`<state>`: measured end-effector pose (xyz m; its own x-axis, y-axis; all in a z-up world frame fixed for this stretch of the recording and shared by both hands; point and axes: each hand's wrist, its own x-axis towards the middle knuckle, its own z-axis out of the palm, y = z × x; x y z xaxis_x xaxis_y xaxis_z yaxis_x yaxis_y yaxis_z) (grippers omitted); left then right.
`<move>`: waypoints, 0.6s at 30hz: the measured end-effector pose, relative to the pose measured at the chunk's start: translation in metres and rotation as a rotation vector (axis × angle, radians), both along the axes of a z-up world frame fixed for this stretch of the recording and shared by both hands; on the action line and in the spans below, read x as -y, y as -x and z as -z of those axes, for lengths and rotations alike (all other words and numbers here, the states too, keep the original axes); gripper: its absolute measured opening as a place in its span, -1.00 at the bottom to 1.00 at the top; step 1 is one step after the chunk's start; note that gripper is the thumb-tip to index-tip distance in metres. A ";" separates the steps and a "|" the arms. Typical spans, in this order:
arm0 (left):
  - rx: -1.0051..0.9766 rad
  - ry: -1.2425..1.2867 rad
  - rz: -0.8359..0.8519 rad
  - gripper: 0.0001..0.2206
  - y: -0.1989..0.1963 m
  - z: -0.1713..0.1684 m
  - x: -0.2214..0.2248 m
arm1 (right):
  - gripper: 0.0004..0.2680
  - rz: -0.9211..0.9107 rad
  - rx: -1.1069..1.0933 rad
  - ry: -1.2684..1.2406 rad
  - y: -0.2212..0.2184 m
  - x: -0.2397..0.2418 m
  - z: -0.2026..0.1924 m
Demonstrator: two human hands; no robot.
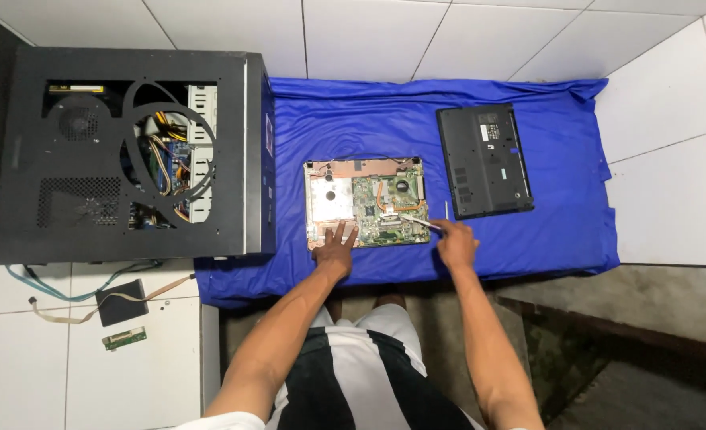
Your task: Cleaning a laptop motherboard using a small brush to remove dust and debris.
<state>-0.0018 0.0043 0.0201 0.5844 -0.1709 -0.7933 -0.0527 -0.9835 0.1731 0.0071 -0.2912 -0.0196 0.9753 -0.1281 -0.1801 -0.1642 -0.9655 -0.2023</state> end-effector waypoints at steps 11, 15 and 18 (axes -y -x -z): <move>-0.024 -0.011 0.047 -0.21 0.001 -0.006 0.000 | -0.67 0.160 0.037 -0.106 0.026 -0.015 -0.003; -0.012 0.006 0.033 -0.21 -0.003 0.000 0.001 | -0.63 0.149 0.031 -0.189 0.039 -0.026 -0.005; -0.012 0.007 0.044 -0.18 0.001 0.008 -0.001 | -0.63 0.174 -0.005 -0.232 0.054 -0.020 -0.003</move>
<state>-0.0025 0.0052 0.0122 0.5669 -0.2013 -0.7988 -0.0933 -0.9791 0.1805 -0.0464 -0.2717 -0.0165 0.9412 -0.2483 -0.2290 -0.3250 -0.8505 -0.4135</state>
